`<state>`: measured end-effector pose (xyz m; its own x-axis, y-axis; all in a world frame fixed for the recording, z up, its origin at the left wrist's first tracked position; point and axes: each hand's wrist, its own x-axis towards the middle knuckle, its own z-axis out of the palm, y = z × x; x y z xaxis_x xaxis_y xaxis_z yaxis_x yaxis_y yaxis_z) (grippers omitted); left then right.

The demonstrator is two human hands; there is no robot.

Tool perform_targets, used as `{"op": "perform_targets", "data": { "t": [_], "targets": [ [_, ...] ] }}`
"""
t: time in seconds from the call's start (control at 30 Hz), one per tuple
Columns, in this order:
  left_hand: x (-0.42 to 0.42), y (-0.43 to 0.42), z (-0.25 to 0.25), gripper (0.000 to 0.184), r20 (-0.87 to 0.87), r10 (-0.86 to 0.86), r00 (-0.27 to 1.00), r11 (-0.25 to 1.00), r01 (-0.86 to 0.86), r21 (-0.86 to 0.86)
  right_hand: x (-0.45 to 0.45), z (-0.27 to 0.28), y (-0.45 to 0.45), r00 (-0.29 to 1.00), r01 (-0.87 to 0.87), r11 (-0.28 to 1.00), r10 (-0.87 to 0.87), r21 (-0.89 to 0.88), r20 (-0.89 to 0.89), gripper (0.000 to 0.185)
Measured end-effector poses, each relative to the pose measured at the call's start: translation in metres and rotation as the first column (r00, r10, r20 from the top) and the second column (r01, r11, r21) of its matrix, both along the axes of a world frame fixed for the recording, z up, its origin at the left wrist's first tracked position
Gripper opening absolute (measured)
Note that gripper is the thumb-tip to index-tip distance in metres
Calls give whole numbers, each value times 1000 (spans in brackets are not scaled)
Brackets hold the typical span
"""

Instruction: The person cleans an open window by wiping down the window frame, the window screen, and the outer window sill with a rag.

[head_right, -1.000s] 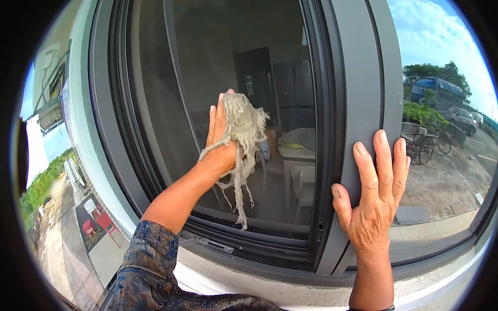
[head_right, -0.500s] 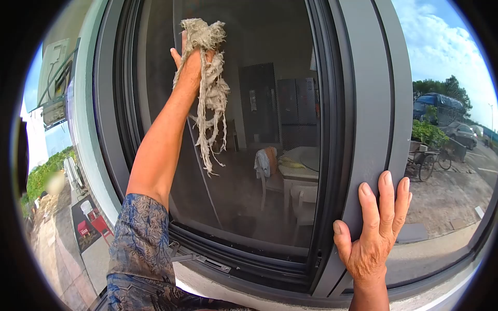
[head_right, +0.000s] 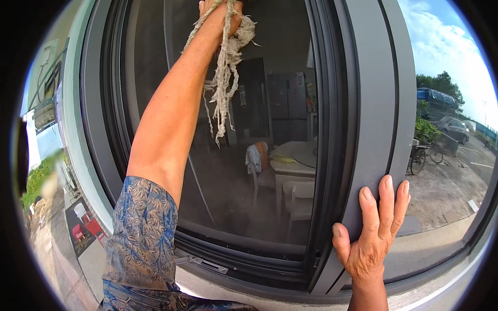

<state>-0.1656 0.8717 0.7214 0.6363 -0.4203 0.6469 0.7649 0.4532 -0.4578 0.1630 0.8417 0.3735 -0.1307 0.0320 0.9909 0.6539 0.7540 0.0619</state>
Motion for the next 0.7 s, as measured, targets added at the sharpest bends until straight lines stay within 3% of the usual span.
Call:
{"op": "perform_targets", "data": {
  "t": [0.03,0.07,0.13,0.2,0.27,0.4,0.47,0.5,0.53,0.57,0.6,0.63,0.67,0.7],
  "targets": [
    [2,-6,-6,41,133,85,987,957,-43,-285,-1,0,-1,1000,10,1000,-10,-3,-6,53],
    [7,-15,-16,44,232,200,952,834,-41,-550,-1,1,-1,1000,21,1000,-21,-5,-14,53],
    [32,-22,-65,41,101,256,961,829,-165,-535,-1,2,-2,1000,18,1000,-18,-2,-4,53],
    [38,-21,-111,42,155,58,986,826,40,-563,-2,3,-2,1000,11,1000,-10,12,-10,53],
    [46,-36,-171,29,153,18,988,740,90,-667,-2,3,-1,1000,4,1000,-3,15,-1,54],
    [52,-77,-299,2,142,72,987,411,100,-906,-3,3,-2,1000,-28,999,28,29,-4,54],
    [43,-91,-352,21,132,19,991,313,119,-942,-4,2,0,999,-37,997,39,72,-25,54],
    [42,-108,-362,3,170,124,978,180,146,-973,-4,1,-1,999,-33,998,34,57,-29,54],
    [42,-108,-374,3,186,131,974,179,161,-971,-4,0,-1,999,-40,998,41,54,-12,54],
    [45,-110,-380,15,614,-56,787,178,613,-769,-3,-1,0,999,-39,998,39,52,-11,55],
    [48,-113,-386,28,891,-217,399,91,917,-388,-2,-3,0,999,-38,998,38,44,-9,56],
    [44,-121,-392,38,965,-263,13,-187,980,-64,-1,-5,-2,999,-48,998,48,27,12,56],
    [52,-144,-376,48,901,-203,-383,-444,856,264,-1,-9,-5,997,-73,997,73,14,-1,57],
    [57,-158,-365,50,791,-197,-579,-560,729,394,-2,-15,-10,995,-100,995,100,-4,-8,58]
  ]
}}
